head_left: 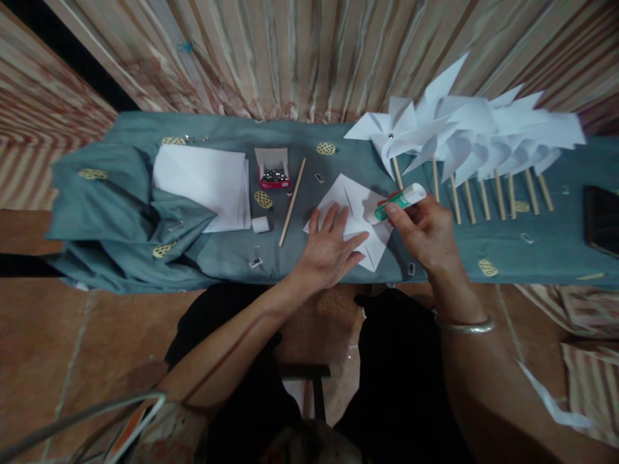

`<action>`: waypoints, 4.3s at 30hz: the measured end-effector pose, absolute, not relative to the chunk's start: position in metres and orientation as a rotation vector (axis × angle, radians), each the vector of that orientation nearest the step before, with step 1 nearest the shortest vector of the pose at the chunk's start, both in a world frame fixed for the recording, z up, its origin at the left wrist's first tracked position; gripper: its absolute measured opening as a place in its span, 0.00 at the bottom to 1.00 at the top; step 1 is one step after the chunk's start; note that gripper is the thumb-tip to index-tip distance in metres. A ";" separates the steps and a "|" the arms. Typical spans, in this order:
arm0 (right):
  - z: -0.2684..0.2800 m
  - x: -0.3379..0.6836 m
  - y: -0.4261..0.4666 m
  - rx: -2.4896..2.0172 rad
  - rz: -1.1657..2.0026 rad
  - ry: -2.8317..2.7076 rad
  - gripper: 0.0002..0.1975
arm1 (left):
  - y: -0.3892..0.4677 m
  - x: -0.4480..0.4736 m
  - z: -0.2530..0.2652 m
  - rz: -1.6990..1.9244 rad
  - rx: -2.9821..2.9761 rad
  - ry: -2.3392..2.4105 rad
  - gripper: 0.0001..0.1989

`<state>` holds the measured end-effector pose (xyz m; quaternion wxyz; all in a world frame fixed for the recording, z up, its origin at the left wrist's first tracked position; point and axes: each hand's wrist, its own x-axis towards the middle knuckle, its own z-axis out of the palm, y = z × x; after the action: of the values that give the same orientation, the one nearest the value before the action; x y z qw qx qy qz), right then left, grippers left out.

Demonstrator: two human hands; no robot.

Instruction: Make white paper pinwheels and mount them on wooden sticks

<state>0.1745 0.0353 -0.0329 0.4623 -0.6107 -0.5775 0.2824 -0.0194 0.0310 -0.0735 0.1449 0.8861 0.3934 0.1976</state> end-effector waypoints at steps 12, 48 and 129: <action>-0.037 0.177 0.039 -1.270 1.040 -0.899 0.15 | 0.037 -0.049 -0.054 0.784 2.530 1.158 0.27; -0.028 0.146 0.020 -0.904 1.671 -0.519 0.11 | 0.017 -0.074 -0.041 1.156 1.244 1.019 0.19; -0.032 0.065 0.009 -0.992 1.809 -0.745 0.18 | 0.008 -0.114 -0.030 0.982 1.774 1.304 0.10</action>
<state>0.0650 0.0086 -0.0319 0.4565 -0.4022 -0.3021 0.7339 -0.1142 0.0078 -0.0297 0.3575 0.6872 0.5051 0.3806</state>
